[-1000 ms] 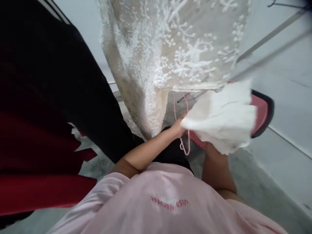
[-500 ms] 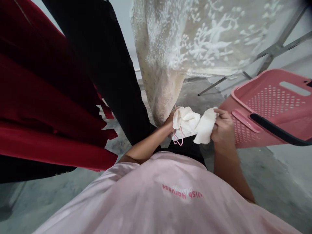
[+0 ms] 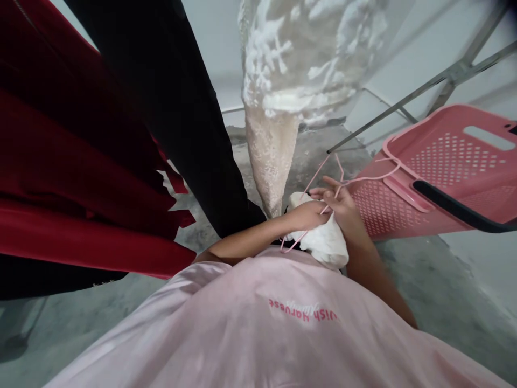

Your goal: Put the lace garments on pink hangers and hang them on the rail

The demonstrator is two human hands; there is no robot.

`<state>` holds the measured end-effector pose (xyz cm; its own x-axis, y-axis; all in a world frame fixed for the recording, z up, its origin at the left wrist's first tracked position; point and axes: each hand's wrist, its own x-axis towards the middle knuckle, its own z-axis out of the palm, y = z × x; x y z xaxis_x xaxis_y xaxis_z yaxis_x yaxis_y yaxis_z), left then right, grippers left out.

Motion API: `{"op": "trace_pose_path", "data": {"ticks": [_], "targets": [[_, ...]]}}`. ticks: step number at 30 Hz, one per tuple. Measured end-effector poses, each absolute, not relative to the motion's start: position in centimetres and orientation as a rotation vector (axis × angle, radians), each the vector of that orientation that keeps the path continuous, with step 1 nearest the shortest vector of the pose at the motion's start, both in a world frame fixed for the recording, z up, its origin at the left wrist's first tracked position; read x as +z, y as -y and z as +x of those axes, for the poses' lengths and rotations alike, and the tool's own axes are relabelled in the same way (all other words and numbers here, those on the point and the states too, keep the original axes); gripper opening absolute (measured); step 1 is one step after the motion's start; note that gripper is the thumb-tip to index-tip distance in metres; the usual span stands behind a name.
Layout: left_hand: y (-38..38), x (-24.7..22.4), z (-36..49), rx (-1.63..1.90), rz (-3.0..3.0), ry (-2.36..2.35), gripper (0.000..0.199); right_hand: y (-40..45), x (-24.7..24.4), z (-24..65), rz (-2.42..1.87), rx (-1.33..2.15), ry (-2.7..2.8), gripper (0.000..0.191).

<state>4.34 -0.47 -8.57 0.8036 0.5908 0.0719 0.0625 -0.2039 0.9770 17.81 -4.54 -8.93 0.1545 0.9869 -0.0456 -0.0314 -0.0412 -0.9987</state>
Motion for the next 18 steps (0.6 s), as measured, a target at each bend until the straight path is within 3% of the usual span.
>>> {"op": "trace_pose_path", "data": {"ticks": [6,12,18], "targets": [[0.7,-8.7,3.7,0.456,1.516,-0.39,0.046,5.1,-7.2,17.6,-1.174,1.045,0.905,0.038],[-1.7,-9.8,3.2,0.839,0.87,-0.578,0.058,6.1,-5.6,18.6,-0.919,0.743,0.867,0.009],[-2.0,-7.4,2.3,0.993,0.499,-0.599,0.06,7.7,-5.4,18.2,-0.959,0.623,1.124,0.007]]}}
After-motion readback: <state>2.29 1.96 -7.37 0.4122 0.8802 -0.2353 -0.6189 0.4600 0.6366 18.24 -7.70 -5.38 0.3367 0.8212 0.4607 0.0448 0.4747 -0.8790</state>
